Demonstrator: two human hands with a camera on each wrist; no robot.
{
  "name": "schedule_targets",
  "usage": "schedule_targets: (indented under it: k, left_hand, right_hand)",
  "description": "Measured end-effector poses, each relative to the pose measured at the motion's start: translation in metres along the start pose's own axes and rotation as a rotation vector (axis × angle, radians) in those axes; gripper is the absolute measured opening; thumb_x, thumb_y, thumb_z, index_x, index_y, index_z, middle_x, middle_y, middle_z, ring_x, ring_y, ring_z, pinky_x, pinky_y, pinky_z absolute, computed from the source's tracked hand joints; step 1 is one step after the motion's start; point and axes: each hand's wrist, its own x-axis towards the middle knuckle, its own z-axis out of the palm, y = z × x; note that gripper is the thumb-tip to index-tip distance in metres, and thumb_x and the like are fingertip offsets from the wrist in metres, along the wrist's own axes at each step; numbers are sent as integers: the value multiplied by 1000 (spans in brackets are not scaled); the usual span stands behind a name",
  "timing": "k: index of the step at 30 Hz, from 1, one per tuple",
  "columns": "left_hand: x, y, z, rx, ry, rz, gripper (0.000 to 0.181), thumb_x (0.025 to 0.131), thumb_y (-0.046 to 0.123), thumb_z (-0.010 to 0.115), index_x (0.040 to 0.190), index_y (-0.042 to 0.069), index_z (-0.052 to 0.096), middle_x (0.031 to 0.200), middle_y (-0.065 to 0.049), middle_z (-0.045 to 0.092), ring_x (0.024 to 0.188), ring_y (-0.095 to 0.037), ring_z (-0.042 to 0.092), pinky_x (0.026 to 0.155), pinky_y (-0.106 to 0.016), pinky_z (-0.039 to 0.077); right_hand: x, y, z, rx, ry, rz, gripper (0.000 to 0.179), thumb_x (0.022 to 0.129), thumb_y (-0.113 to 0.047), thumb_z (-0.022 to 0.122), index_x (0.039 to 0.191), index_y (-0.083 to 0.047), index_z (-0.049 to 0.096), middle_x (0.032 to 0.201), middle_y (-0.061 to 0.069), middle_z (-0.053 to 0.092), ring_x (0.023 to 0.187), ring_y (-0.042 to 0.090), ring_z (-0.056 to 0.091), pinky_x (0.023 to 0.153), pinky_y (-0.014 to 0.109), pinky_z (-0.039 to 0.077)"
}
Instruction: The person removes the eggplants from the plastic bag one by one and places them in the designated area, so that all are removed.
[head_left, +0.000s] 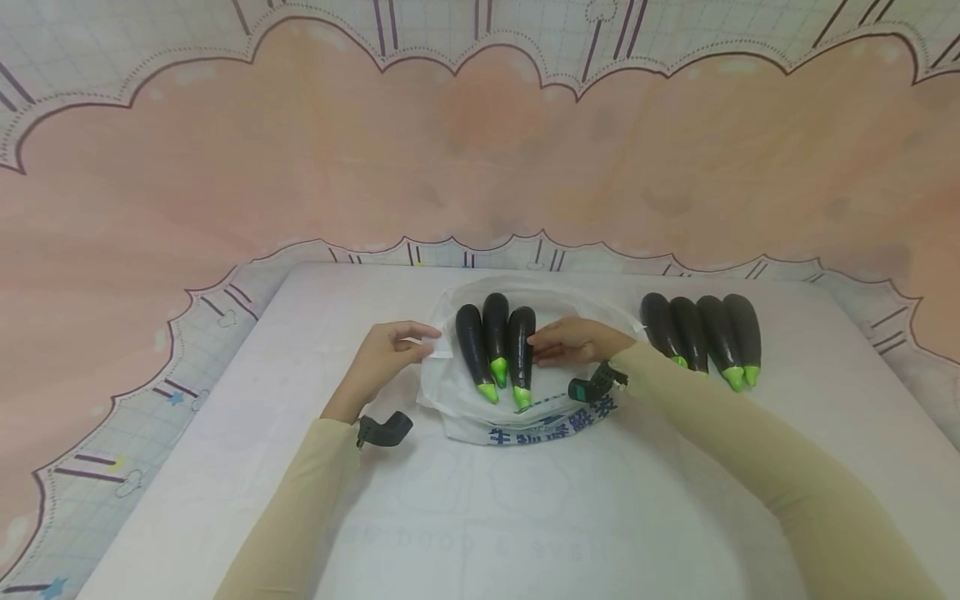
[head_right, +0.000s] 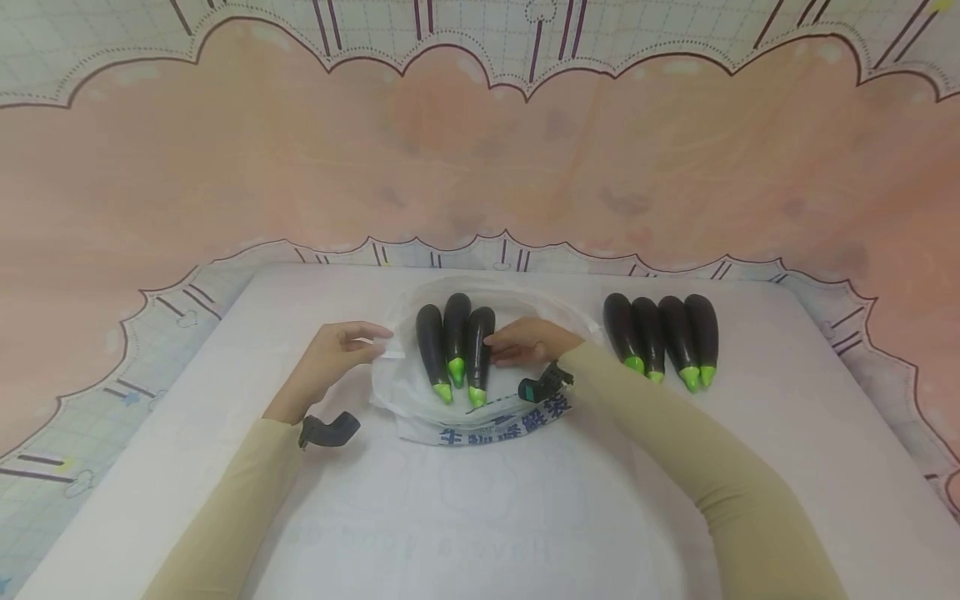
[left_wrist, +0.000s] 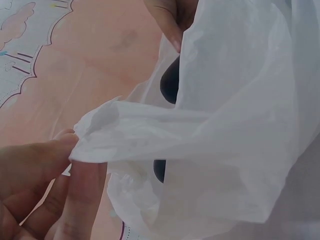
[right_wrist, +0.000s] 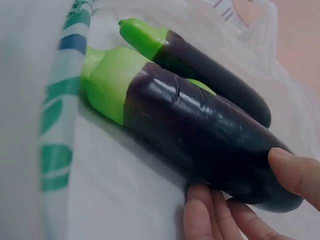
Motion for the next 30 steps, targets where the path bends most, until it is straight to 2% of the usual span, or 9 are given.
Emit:
schedule_targets:
  k: [1, 4, 7, 10, 13, 18, 22, 25, 30]
  left_hand:
    - [0, 0, 0, -1, 0, 0, 28, 88, 12, 63, 115, 3, 65, 118, -17, 65, 85, -13, 68, 90, -40, 49]
    - [0, 1, 0, 3, -1, -3, 28, 88, 12, 63, 115, 3, 65, 119, -16, 65, 85, -13, 68, 90, -39, 49]
    - [1, 1, 0, 4, -2, -7, 28, 88, 12, 64, 115, 3, 65, 120, -16, 64, 87, -14, 68, 90, -40, 49]
    - [1, 1, -1, 6, -1, -9, 28, 88, 13, 64, 115, 4, 65, 121, -15, 64, 88, -15, 68, 90, -39, 49]
    - [1, 1, -1, 1, 0, -5, 28, 88, 13, 64, 115, 3, 65, 121, -16, 64, 88, -15, 68, 90, -39, 49]
    - [0, 0, -1, -5, 6, 3, 28, 88, 13, 64, 114, 3, 65, 120, -16, 64, 85, -12, 68, 89, -38, 49]
    - [0, 0, -1, -11, 8, 4, 28, 88, 14, 64, 114, 3, 66, 120, -16, 64, 84, -10, 67, 88, -37, 49]
    - [1, 0, 0, -21, 6, 12, 27, 88, 13, 64, 113, 2, 66, 120, -16, 64, 83, -9, 67, 88, -36, 49]
    - [1, 0, -1, -18, 2, 8, 27, 88, 13, 64, 113, 3, 66, 120, -16, 64, 84, -11, 68, 90, -38, 49]
  right_hand:
    - [7, 4, -8, 18, -42, -13, 40, 91, -9, 59, 125, 12, 50, 115, 15, 59, 120, 31, 53, 103, 36, 43]
    - [8, 4, -11, 18, -81, -29, 40, 89, -13, 63, 120, 10, 53, 112, 13, 60, 116, 29, 55, 103, 36, 44]
    - [8, 1, -8, 48, -56, -5, 29, 91, -10, 59, 113, 8, 53, 108, 12, 60, 111, 27, 57, 103, 37, 43]
    - [0, -6, 2, 62, 11, 28, 18, 94, -5, 51, 109, 5, 51, 103, 9, 58, 105, 24, 56, 106, 39, 40]
    - [-1, -8, 6, 82, 35, 42, 19, 95, -3, 48, 112, 6, 50, 101, 8, 57, 101, 21, 56, 108, 40, 38]
    - [-2, -9, 8, 62, 26, 10, 37, 95, -4, 49, 129, 10, 43, 115, 11, 56, 114, 24, 54, 108, 39, 38]
    - [-2, -9, 7, 22, 39, -43, 31, 95, -6, 51, 123, 7, 47, 119, 12, 57, 122, 28, 52, 106, 40, 40]
    - [-4, -11, 6, -9, 37, -92, 36, 96, -7, 50, 128, 7, 45, 127, 21, 55, 126, 32, 49, 107, 41, 39]
    - [-11, -16, 0, -33, 49, -154, 49, 97, -11, 49, 140, 7, 35, 144, 23, 40, 134, 34, 40, 110, 40, 35]
